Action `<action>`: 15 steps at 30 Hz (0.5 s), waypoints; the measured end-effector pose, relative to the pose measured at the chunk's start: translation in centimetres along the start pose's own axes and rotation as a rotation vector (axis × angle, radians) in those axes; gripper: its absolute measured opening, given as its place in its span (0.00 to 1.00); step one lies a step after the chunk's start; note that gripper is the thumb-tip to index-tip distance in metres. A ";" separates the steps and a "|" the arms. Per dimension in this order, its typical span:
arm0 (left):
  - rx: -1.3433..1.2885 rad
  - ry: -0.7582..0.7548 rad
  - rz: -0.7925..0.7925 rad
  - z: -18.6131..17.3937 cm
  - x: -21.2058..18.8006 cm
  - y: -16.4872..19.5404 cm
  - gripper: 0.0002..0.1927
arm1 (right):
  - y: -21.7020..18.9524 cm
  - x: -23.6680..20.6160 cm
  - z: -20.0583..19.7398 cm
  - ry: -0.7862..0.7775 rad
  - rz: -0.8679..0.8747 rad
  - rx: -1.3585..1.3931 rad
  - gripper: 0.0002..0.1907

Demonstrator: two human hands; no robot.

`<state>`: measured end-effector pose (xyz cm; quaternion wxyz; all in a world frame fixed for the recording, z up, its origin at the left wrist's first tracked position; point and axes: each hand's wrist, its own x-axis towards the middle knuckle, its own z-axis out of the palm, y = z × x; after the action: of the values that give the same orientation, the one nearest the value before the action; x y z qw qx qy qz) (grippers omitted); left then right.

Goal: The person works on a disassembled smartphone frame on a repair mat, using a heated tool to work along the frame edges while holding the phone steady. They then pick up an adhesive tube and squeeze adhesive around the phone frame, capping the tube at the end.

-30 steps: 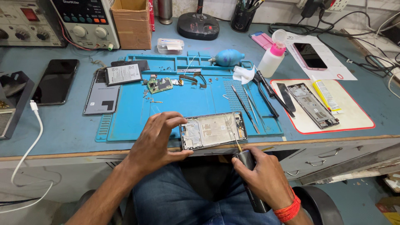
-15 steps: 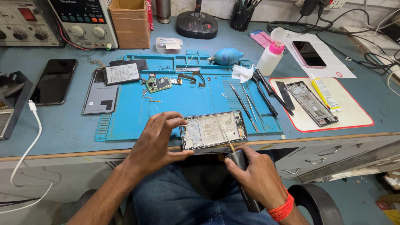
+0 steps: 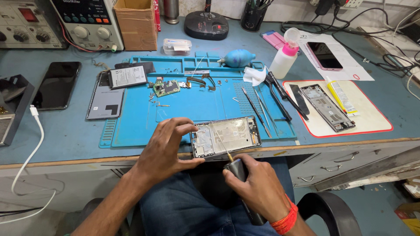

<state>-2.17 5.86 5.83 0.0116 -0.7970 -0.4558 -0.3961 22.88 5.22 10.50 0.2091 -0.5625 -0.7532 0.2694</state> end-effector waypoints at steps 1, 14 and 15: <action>0.004 0.002 0.003 0.0 0.0 0.0 0.44 | -0.2 0.0 0.1 -0.003 -0.008 0.008 0.23; 0.020 -0.014 -0.001 0.4 -0.1 -0.2 0.44 | 1.6 0.5 -1.6 0.027 0.053 -0.019 0.21; 0.025 -0.017 -0.007 0.4 -0.1 -0.2 0.45 | 1.8 0.5 -1.8 0.034 0.075 -0.008 0.22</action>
<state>-2.13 6.04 5.42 0.0162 -0.7985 -0.4634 -0.3839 25.18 6.38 10.72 0.2096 -0.5956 -0.7290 0.2644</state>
